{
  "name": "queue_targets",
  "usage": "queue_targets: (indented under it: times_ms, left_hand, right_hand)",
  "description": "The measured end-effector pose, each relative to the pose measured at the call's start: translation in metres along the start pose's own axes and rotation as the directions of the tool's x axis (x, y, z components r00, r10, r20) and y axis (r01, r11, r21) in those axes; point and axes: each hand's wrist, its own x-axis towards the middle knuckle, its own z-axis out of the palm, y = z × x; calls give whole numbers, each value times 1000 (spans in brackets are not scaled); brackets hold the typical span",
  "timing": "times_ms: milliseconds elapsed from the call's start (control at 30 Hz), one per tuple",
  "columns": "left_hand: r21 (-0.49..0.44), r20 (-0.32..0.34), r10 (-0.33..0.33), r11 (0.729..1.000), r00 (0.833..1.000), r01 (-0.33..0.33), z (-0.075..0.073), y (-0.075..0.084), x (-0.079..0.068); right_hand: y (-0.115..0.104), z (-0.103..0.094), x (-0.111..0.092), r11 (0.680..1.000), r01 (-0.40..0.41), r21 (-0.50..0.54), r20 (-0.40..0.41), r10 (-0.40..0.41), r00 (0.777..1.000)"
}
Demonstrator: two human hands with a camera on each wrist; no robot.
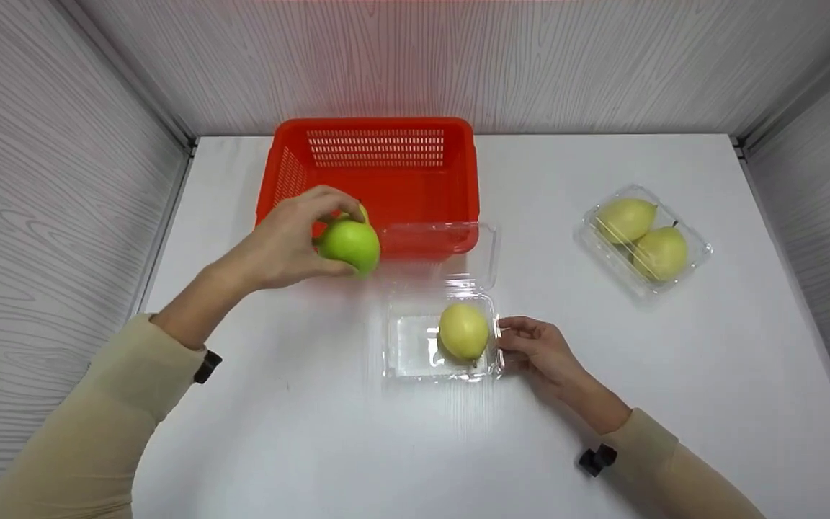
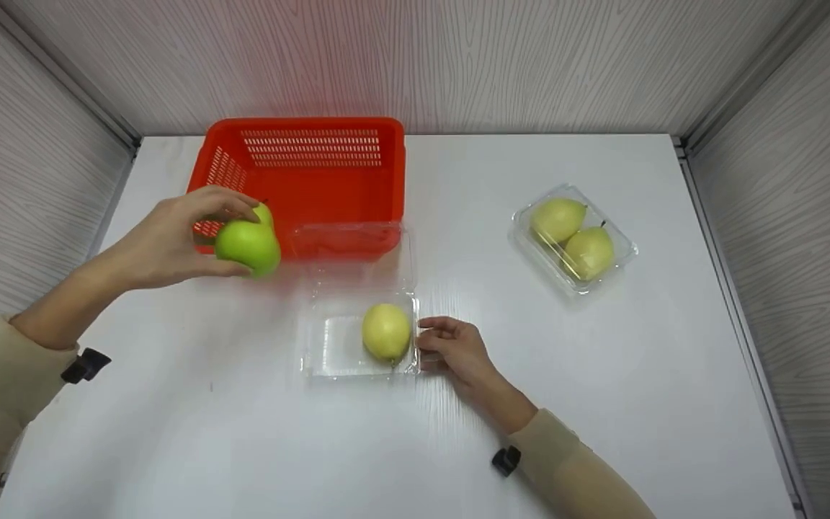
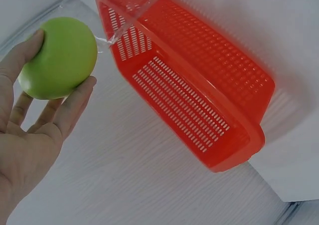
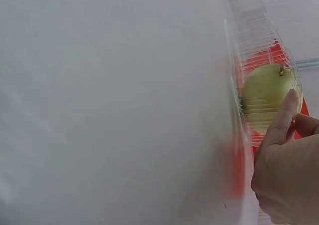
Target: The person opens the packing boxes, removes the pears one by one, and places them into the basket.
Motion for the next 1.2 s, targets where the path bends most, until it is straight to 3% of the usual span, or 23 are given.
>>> queue_targets:
  times_ms: [200,467,667,867,1200]
  left_hand:
    - [-59,-74,-35,998,997,31,-9,-21,12]
    - [-109,-136,-216,973,967,202,-12,-63,34]
    - [-146,-139,-305,947,942,285,-7,-96,47]
    - [-184,-123,-386,914,914,362,3,-123,62]
    - [-248,-103,-460,870,882,425,20,-147,77]
  right_hand:
    - [1,-1,0,1000,0,-24,-14,-1,1000]
    - [3,-1,-4,1000,-1,-17,-8,1,1000]
    - [3,-1,-5,1000,-11,27,26,10,1000]
    - [2,-1,-4,1000,-4,14,5,4,1000]
    - [2,0,-3,1000,5,15,13,-5,1000]
